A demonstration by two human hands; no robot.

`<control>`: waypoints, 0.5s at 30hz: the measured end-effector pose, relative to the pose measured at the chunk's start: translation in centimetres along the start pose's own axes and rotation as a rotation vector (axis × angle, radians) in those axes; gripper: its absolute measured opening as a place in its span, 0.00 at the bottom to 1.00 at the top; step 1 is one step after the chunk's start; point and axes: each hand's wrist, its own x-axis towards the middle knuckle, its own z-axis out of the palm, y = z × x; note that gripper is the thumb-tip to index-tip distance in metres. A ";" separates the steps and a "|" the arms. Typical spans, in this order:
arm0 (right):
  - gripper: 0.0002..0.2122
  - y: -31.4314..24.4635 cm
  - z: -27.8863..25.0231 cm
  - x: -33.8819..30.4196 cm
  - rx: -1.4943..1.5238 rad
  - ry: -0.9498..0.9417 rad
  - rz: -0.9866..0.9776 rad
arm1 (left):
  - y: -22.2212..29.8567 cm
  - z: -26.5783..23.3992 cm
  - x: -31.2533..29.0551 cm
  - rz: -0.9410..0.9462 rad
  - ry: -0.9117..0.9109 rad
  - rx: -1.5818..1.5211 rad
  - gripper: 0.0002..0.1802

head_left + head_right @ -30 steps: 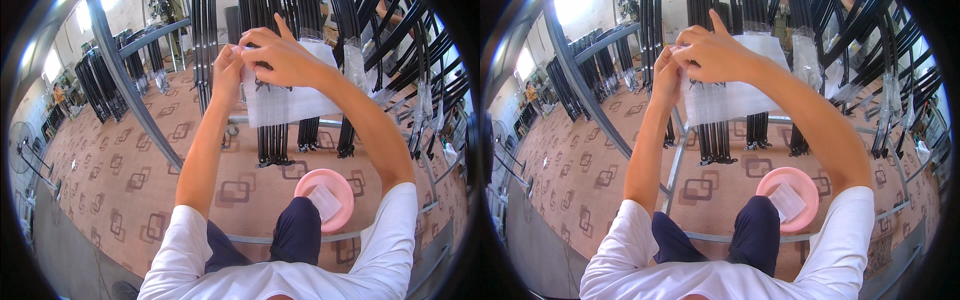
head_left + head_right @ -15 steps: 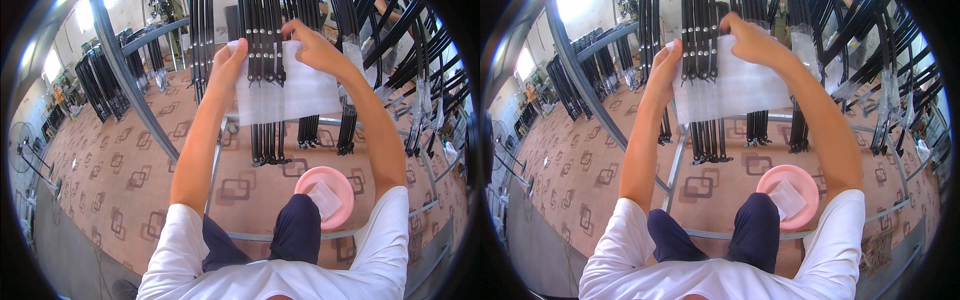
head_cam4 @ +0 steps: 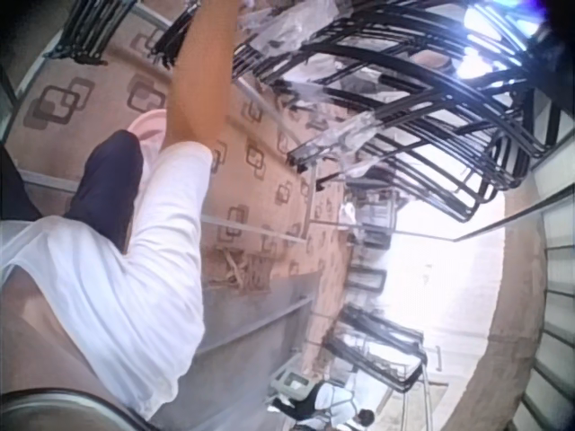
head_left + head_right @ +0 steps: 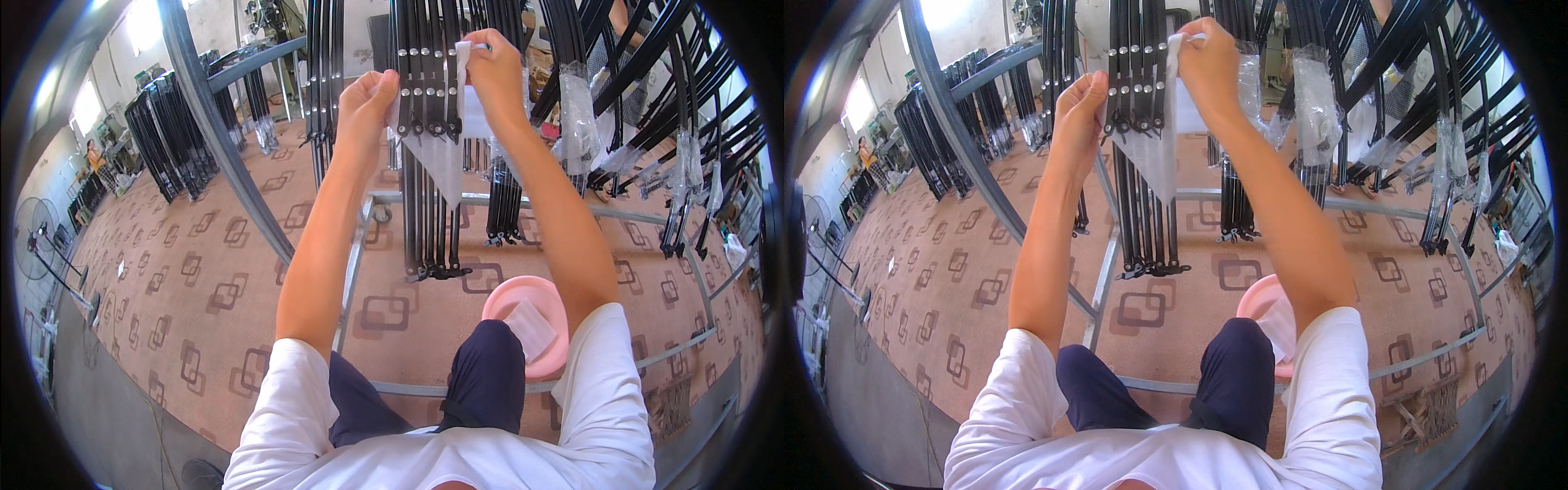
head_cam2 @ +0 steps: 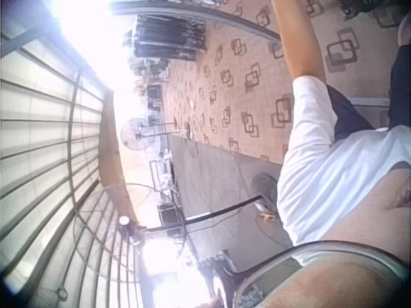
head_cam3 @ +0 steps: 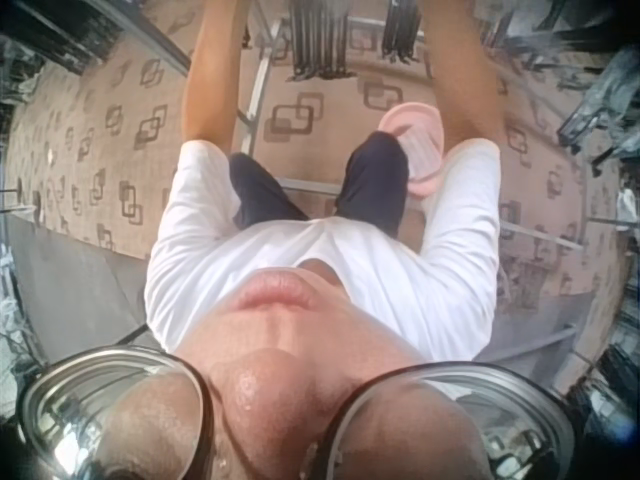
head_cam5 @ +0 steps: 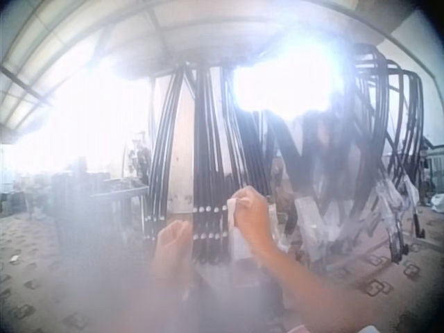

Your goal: The person takes pre-cut pieces of plastic film from a bowl and wraps them around the joints of black metal rods. They then use a roll of plastic film to wrap larger sections of the rods while they hang on a metal rack.

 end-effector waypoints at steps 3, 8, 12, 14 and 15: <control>0.07 1.1 1.1 0.0 0.345 -0.064 0.257 | -0.5 -0.1 0.0 0.031 -0.019 0.000 0.15; 0.12 0.5 2.1 -1.4 0.841 -0.268 0.545 | -0.2 -0.9 0.0 0.075 0.048 0.061 0.14; 0.17 -1.1 1.3 -1.3 1.037 -0.358 0.461 | -0.1 -0.7 0.1 0.065 0.091 0.154 0.14; 0.17 -1.9 1.0 -0.8 1.060 -0.506 0.465 | -0.3 -1.4 0.7 0.328 0.193 0.447 0.14; 0.17 -2.1 1.0 -0.7 1.070 -0.581 0.466 | -0.5 -1.7 0.9 0.459 0.244 0.593 0.15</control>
